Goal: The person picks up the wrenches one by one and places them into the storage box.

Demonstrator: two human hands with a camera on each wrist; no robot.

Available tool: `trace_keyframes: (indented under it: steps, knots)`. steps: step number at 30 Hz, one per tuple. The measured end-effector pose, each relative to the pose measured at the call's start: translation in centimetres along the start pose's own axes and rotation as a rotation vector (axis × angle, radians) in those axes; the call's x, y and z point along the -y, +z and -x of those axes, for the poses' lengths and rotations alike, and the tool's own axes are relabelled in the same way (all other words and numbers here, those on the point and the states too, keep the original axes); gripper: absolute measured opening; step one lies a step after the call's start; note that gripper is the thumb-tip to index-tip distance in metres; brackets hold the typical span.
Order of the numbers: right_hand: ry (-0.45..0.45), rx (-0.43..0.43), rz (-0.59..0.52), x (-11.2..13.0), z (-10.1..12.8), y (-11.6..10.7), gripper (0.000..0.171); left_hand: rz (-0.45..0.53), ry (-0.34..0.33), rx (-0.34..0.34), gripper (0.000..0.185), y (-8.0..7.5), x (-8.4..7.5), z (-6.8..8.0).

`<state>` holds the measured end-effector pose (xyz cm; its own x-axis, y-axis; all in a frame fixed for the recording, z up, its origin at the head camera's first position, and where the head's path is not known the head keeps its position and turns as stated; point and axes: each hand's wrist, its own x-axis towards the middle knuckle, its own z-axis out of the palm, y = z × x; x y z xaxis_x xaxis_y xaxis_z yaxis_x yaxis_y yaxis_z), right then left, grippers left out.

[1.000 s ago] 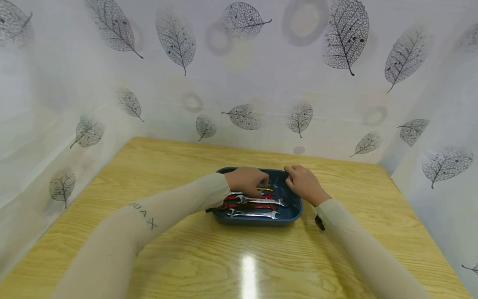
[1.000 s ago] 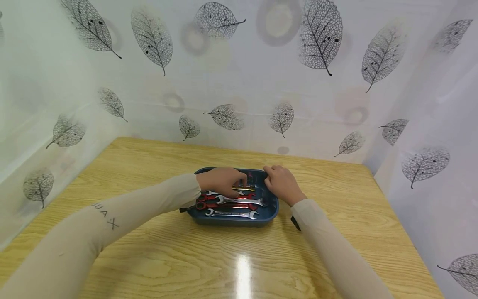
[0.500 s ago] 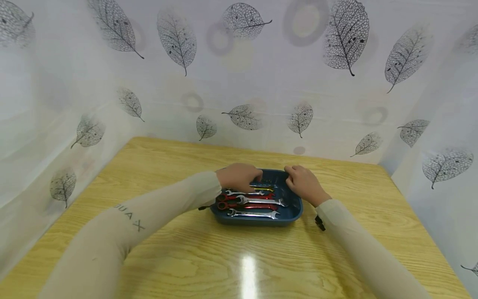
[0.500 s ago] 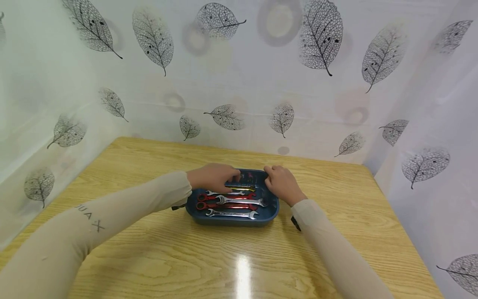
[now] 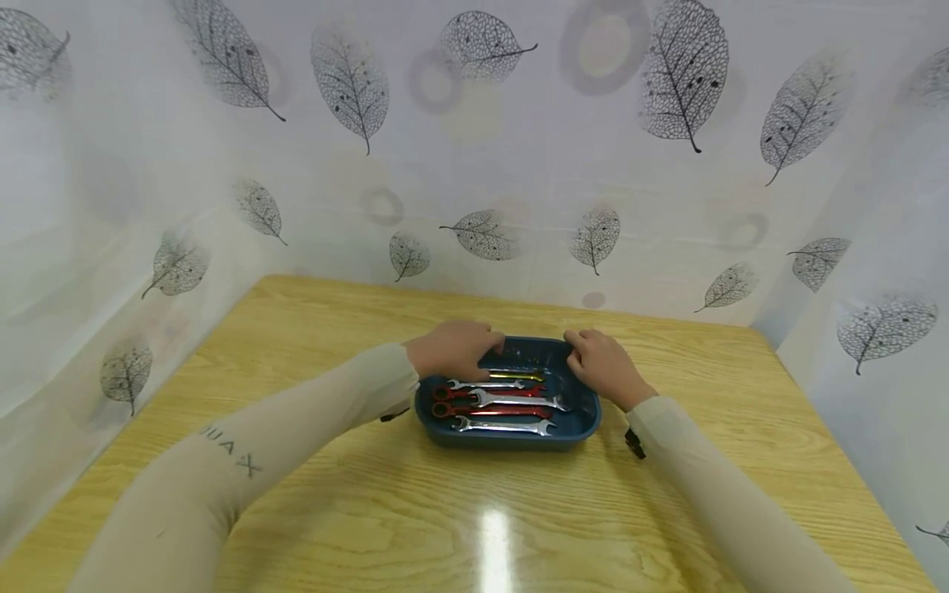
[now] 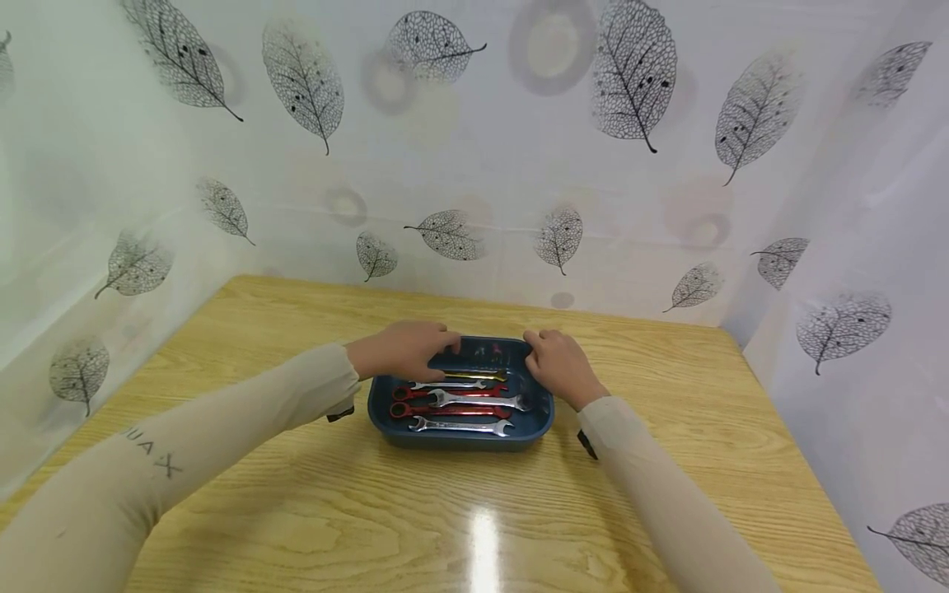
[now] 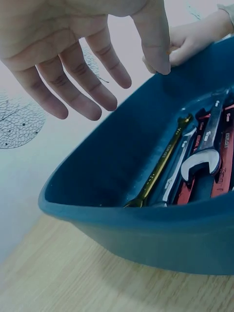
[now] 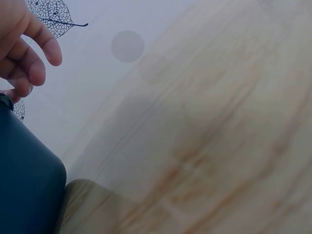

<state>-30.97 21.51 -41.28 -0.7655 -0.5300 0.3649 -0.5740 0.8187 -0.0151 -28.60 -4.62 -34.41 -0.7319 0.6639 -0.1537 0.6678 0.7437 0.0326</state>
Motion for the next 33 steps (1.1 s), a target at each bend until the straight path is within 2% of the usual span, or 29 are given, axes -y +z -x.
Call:
trace_keyframes:
  steps: [6, 10, 17, 26, 33]
  knots:
    - [0.008, -0.001, 0.0, 0.0, 0.0, 0.0, 0.006, 0.012, -0.026, -0.03, 0.043, -0.1, 0.7, 1.0]
    - [0.006, -0.009, 0.023, 0.0, 0.1, 0.0, 0.006, -0.028, -0.06, -0.058, 0.044, -0.1, 1.2, 1.5]
    - [-0.007, -0.024, 0.18, -0.1, 0.3, -0.1, 0.004, -0.11, -0.104, -0.103, 0.044, 0.4, 2.0, 2.2]
    - [0.017, -0.044, 0.244, 0.2, 0.7, -0.3, 0.007, -0.061, -0.132, -0.151, 0.044, 0.8, 3.0, 2.7]
    - [0.083, -0.065, 0.292, 0.3, 0.7, -0.3, 0.013, -0.006, -0.169, -0.195, 0.044, 0.7, 4.0, 3.0]
